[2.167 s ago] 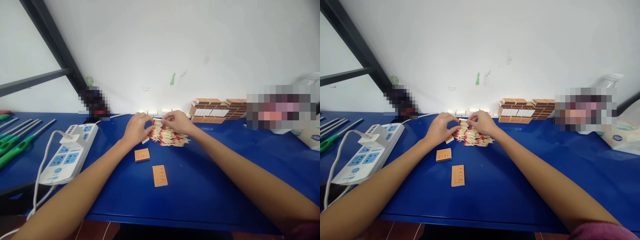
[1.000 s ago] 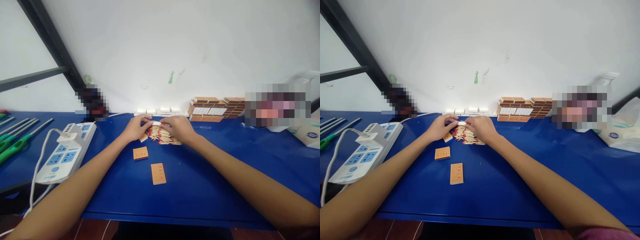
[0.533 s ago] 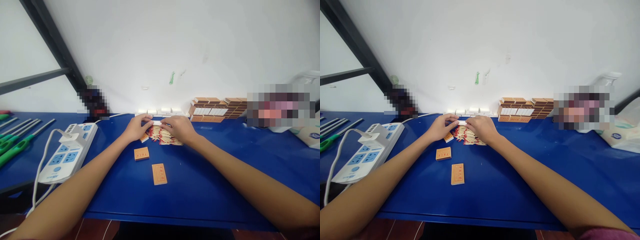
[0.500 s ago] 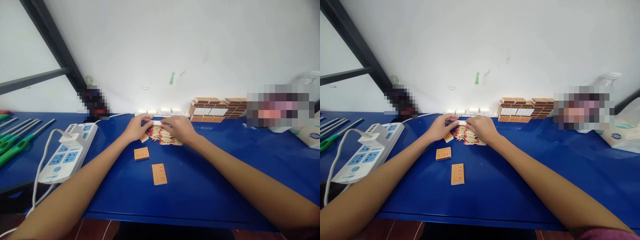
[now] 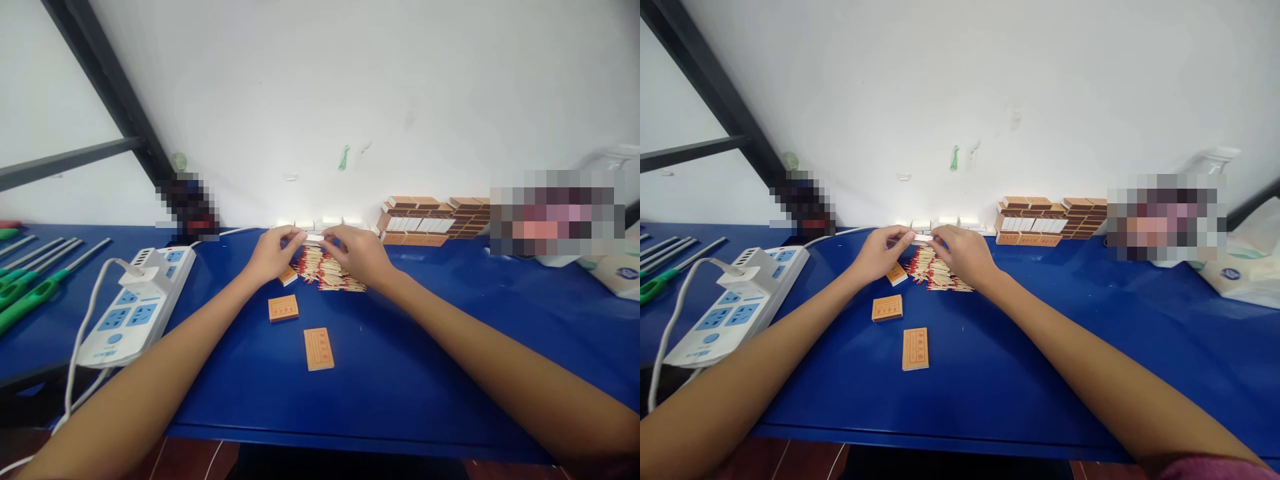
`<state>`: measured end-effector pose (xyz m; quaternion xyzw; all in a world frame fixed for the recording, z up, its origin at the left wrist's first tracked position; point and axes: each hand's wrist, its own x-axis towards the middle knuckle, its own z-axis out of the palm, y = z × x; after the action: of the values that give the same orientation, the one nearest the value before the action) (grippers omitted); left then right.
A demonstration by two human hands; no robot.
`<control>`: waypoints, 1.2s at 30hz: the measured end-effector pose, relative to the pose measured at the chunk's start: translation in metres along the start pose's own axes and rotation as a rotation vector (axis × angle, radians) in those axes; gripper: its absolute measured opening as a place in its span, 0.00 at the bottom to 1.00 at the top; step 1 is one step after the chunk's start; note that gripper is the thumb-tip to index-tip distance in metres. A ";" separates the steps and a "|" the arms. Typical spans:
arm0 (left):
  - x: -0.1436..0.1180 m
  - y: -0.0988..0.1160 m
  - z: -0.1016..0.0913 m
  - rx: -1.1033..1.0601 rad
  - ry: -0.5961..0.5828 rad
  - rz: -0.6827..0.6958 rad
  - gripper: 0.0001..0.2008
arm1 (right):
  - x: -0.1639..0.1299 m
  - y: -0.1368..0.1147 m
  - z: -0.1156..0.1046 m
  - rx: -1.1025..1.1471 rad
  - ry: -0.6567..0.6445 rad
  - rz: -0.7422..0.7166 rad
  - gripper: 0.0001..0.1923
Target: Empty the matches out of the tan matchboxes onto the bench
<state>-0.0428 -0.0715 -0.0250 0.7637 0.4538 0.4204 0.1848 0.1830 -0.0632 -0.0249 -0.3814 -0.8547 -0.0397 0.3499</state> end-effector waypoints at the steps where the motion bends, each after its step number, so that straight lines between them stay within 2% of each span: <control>1: 0.000 0.001 0.000 0.001 0.007 0.005 0.19 | 0.000 0.000 0.000 0.013 0.019 -0.007 0.11; 6: 0.000 0.005 0.000 -0.028 0.032 -0.032 0.23 | 0.001 -0.004 -0.001 0.087 0.083 -0.022 0.10; 12: -0.001 0.017 -0.001 -0.094 0.077 -0.163 0.30 | 0.002 -0.016 -0.004 0.259 0.057 0.047 0.15; 16: -0.002 0.019 -0.002 -0.144 0.102 -0.251 0.31 | -0.001 -0.023 -0.001 0.177 0.040 -0.021 0.11; 19: -0.002 0.018 -0.002 -0.094 0.117 -0.280 0.31 | -0.003 -0.029 0.004 0.101 0.037 -0.088 0.11; 22: -0.003 0.016 -0.001 -0.042 0.138 -0.296 0.30 | 0.000 -0.034 0.008 0.080 -0.018 -0.123 0.11; 25: -0.005 0.016 -0.002 0.063 0.198 -0.305 0.28 | 0.013 -0.030 0.007 0.071 -0.070 -0.064 0.09; 29: -0.007 0.017 -0.004 0.161 0.304 -0.323 0.24 | 0.045 -0.014 0.009 -0.036 -0.142 0.062 0.08; 33: -0.007 0.019 -0.005 0.169 0.302 -0.316 0.25 | 0.071 0.002 0.018 -0.207 -0.232 0.129 0.10; 36: -0.007 0.022 -0.006 0.167 0.302 -0.306 0.25 | 0.078 0.007 0.024 -0.269 -0.279 0.158 0.10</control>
<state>-0.0375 -0.0894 -0.0105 0.6268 0.6203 0.4580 0.1124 0.1379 -0.0014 0.0053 -0.4923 -0.8493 -0.0726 0.1763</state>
